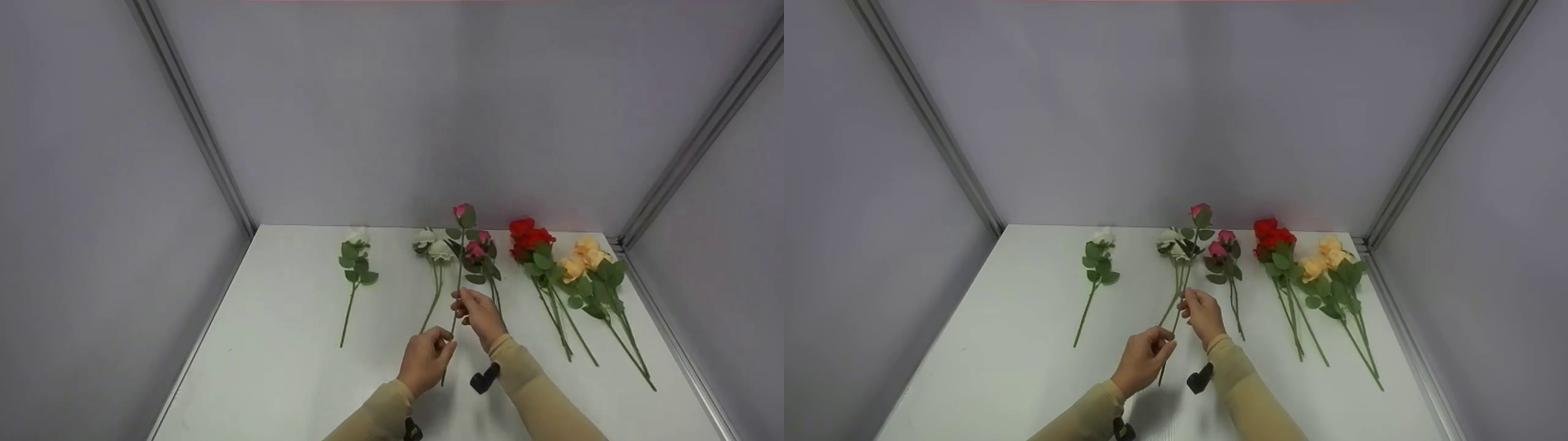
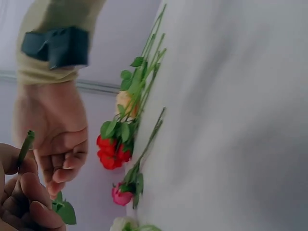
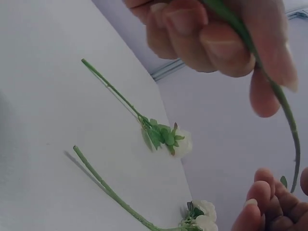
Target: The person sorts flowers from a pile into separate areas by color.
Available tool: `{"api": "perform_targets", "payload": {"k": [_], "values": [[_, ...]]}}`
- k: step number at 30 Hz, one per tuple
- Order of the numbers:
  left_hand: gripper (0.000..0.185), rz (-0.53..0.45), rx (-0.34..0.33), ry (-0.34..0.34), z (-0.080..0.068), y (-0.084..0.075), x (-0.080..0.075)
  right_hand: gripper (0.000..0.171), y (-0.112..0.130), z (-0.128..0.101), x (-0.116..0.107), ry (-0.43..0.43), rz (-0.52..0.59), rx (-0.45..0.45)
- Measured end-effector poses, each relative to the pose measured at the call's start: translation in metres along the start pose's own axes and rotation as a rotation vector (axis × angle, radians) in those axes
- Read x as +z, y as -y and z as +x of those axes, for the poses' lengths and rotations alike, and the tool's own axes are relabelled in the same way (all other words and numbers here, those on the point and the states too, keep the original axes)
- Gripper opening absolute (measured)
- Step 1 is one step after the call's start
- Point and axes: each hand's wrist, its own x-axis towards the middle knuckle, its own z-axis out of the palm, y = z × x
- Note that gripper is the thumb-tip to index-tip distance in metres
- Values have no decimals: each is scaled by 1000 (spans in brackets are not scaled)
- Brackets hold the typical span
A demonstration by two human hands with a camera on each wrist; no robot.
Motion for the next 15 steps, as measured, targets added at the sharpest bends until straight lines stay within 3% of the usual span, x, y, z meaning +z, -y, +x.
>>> {"api": "perform_targets", "payload": {"k": [7,15], "values": [[11,93,33,41,-5,9,11,28,-1,1,-6,-9,25,38],[10,157,9,19,-3,18,12,24,0,0,-4,-18,74,36]]}}
